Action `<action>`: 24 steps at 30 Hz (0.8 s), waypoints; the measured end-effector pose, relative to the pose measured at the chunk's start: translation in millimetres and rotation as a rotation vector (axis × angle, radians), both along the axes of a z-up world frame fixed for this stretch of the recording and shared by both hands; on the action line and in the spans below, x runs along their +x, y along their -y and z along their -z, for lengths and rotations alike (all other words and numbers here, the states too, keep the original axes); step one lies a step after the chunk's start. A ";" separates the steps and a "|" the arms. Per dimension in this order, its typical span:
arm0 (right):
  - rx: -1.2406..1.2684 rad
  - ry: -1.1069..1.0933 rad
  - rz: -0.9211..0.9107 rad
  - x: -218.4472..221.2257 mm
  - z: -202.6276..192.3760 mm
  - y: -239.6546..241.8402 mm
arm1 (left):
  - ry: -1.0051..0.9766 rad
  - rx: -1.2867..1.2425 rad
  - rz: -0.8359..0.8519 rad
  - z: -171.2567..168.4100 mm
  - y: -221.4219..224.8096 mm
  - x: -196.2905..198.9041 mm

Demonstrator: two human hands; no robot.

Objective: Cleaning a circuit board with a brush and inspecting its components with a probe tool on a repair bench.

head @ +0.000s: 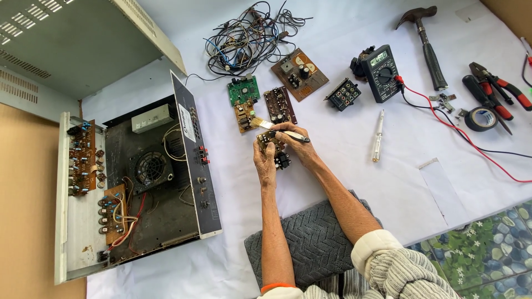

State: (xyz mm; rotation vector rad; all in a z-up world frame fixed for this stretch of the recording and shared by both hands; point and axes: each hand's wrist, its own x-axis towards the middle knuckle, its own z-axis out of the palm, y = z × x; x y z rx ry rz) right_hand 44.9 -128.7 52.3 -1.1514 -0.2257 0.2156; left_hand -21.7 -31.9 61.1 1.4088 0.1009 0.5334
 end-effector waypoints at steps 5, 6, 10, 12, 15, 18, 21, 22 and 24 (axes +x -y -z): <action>0.010 0.002 0.004 -2.6 -0.4 -0.3 | 0.007 0.009 -0.007 -3.2 -0.4 -1.6; 0.010 -0.007 0.005 -2.6 -0.1 -0.3 | 0.007 0.006 -0.008 -0.8 -0.3 -1.4; 0.000 -0.012 0.010 -2.1 -4.9 -0.2 | -0.006 -0.005 -0.007 -0.7 0.3 0.4; -0.004 -0.013 0.013 -3.1 -5.7 0.5 | -0.008 -0.014 -0.009 1.3 0.3 0.8; -0.010 -0.007 0.011 -2.0 -2.3 0.3 | 0.001 -0.033 -0.009 6.2 -1.0 2.3; -0.010 -0.001 0.003 -0.4 1.0 -0.9 | -0.005 -0.037 -0.017 1.3 1.2 -0.4; -0.006 -0.011 -0.010 -0.1 1.0 0.0 | -0.027 -0.030 -0.031 0.5 0.9 0.1; -0.006 -0.012 -0.010 0.1 1.1 0.1 | -0.027 -0.030 -0.032 2.5 -0.8 1.1; -0.018 -0.001 -0.017 0.8 1.2 0.4 | -0.020 -0.029 -0.033 6.5 -4.0 3.5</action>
